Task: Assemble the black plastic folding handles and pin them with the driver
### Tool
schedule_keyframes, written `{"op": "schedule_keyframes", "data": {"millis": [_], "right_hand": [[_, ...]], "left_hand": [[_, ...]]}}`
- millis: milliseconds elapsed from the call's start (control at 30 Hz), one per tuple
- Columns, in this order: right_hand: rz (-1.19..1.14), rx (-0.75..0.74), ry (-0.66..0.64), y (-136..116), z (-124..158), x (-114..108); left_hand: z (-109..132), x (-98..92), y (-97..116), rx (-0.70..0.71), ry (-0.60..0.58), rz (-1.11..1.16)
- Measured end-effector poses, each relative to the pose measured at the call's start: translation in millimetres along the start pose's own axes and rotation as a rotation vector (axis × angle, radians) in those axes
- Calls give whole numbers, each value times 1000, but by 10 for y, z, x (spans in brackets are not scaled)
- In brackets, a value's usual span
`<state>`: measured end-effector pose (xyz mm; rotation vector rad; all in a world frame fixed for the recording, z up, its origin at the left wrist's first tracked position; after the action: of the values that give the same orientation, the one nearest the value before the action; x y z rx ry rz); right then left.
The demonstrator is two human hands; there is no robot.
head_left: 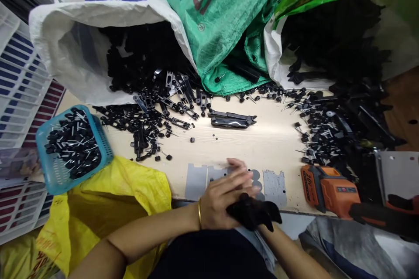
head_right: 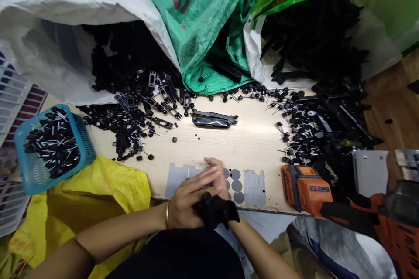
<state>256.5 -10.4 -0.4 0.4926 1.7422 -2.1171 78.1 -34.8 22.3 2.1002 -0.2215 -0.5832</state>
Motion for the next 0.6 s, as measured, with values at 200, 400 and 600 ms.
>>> {"op": "schedule_keyframes", "data": {"millis": [200, 400, 600], "right_hand": [[96, 14, 469, 273, -492, -174], [500, -278, 359, -48, -1562, -108], [668, -246, 321, -374, -2894, 107]], "left_hand": [[-280, 150, -950, -46, -141, -631], [-592, 224, -1157, -200, -317, -726], [-955, 167, -1353, -308, -303, -758]]}}
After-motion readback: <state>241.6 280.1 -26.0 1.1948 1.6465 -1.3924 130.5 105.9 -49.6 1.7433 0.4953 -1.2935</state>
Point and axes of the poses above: each hand's wrist, its own z-axis away from the middle knuckle, its own x-axis out of the palm, y = z × x, the point moved 2 cm from there along -z, towards the middle knuckle, and after that the axes turned 14 degrees about z, right-handed, at the moved point
